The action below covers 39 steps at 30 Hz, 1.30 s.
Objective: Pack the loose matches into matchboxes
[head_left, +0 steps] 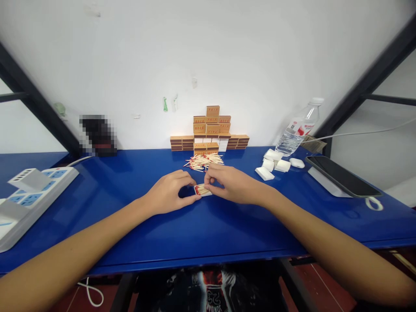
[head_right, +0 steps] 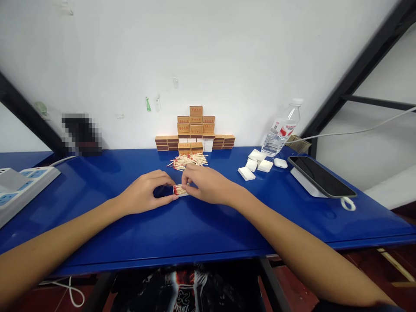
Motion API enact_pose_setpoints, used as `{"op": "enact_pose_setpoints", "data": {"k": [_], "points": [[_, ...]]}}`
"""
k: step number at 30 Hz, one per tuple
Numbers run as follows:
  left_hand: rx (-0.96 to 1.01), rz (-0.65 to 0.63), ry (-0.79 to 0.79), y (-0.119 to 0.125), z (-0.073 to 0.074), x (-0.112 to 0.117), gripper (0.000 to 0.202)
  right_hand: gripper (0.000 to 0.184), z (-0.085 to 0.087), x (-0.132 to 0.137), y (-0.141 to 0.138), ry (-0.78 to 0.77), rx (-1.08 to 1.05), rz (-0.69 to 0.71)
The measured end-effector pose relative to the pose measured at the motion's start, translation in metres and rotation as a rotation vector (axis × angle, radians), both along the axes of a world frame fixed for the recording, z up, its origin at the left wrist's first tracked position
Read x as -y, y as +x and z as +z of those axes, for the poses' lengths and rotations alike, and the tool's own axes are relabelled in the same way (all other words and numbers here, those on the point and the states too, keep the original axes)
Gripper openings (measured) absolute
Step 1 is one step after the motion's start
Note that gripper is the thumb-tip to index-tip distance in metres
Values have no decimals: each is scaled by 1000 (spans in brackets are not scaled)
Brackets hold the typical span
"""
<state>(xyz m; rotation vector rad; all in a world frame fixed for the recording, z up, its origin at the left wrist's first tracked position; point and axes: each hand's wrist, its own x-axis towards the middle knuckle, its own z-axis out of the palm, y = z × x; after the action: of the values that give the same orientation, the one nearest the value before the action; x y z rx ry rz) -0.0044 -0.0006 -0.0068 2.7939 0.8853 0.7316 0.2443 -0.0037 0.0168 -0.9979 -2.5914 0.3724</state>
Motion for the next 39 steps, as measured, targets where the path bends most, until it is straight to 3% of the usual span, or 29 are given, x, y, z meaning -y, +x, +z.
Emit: {"op": "enact_pose_setpoints", "data": {"k": [20,33,36,39], "points": [[-2,8,-18,-1,0,1,26,5,-3,-6,5,-89,59,11],[5,-5,-19,0,1,2,25,9,-3,-4,3,-39,24,23],[1,-8,-23,0,2,2,24,9,3,-8,10,32,24,-23],[37,46,-50,1,4,2,22,10,12,-20,30,138,91,-206]]}}
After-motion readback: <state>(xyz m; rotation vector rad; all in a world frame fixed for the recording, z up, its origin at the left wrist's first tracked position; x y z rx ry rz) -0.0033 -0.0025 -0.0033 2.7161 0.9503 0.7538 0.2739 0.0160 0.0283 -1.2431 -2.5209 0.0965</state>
